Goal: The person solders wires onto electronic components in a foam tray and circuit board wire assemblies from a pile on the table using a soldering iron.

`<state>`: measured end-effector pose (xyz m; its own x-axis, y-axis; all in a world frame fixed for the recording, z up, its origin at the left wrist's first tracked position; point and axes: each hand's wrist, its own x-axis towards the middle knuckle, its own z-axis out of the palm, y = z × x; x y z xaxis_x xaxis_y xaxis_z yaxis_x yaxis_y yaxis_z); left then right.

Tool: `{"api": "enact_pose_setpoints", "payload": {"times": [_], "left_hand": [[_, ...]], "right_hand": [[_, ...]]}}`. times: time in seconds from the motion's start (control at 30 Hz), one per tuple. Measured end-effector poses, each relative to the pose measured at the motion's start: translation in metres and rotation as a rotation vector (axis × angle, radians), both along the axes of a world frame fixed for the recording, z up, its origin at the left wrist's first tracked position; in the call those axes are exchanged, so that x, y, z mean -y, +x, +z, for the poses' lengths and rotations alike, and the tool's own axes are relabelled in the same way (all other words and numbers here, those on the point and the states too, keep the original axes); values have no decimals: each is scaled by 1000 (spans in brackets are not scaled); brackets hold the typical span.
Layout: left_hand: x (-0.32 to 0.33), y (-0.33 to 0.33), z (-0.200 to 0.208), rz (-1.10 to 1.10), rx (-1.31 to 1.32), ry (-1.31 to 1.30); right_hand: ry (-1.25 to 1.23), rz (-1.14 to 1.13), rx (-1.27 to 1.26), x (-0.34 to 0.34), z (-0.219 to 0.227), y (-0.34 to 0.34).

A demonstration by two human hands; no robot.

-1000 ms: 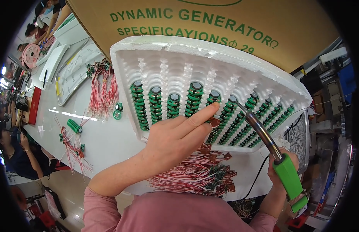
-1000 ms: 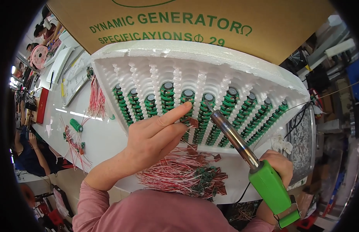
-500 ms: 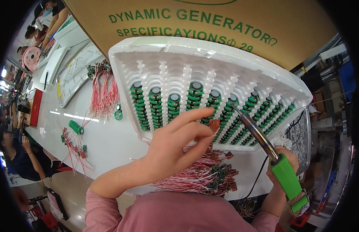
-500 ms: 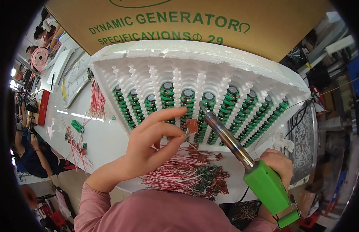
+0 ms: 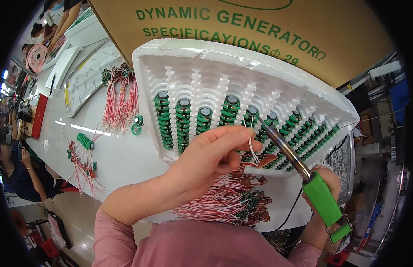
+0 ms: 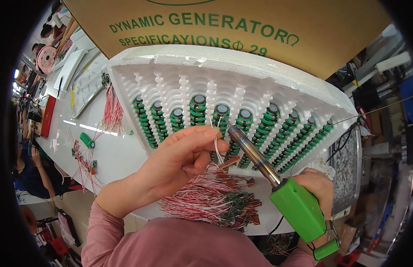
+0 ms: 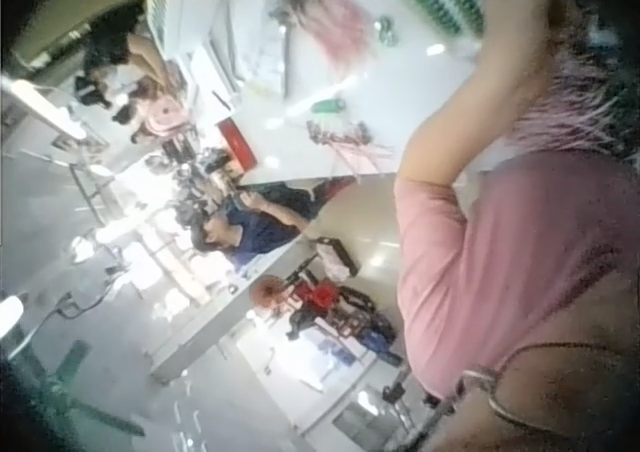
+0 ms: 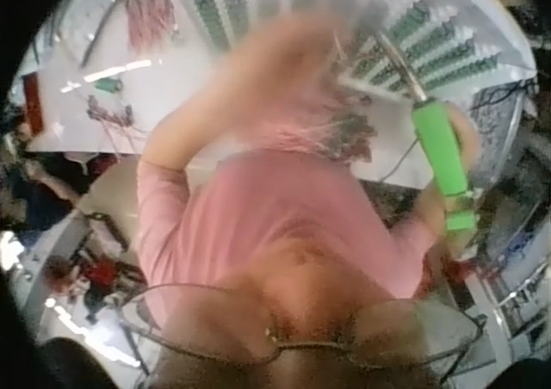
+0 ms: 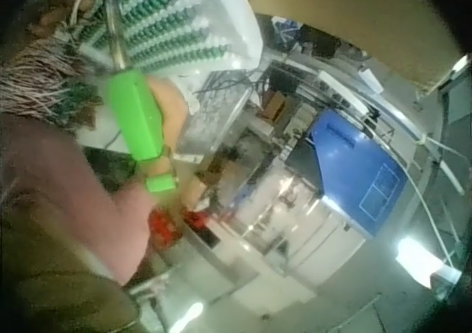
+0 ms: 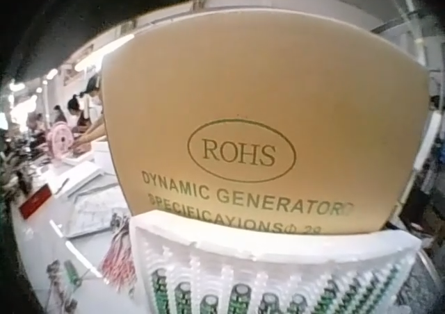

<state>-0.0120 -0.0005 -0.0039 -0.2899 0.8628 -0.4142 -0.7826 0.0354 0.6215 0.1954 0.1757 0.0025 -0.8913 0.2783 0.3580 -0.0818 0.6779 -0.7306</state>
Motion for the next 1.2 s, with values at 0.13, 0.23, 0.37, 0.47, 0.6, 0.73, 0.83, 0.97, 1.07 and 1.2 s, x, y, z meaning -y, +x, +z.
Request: {"api": "enact_pose_setpoints", "payload": {"times": [0.13, 0.23, 0.37, 0.47, 0.6, 0.73, 0.83, 0.97, 1.07, 1.2], "left_hand": [[0, 0, 1, -13, 7, 1], [0, 0, -2, -5, -5, -11], [3, 1, -2, 2, 1, -3], [3, 1, -3, 7, -16, 0], [3, 1, -3, 6, -19, 0], [3, 1, -5, 8, 5, 3], [4, 2, -6, 17, 5, 2], [4, 1, -3, 16, 12, -2], [5, 1, -3, 17, 16, 6], [6, 1, -3, 22, 21, 10]], "right_hand": [[-7, -3, 55, -3, -2, 1], [2, -38, 58, -1, -2, -1], [-33, -58, 6, 1, -4, -3], [8, -1, 26, -2, -3, -2], [24, 0, 22, 2, -4, -4], [-23, -37, -12, 4, -8, -3], [7, -50, 51, 3, -8, -1], [31, -66, 139, 3, -8, -1], [-7, -135, 211, 7, -9, -1], [-22, -161, 191, 7, -13, 0]]}}
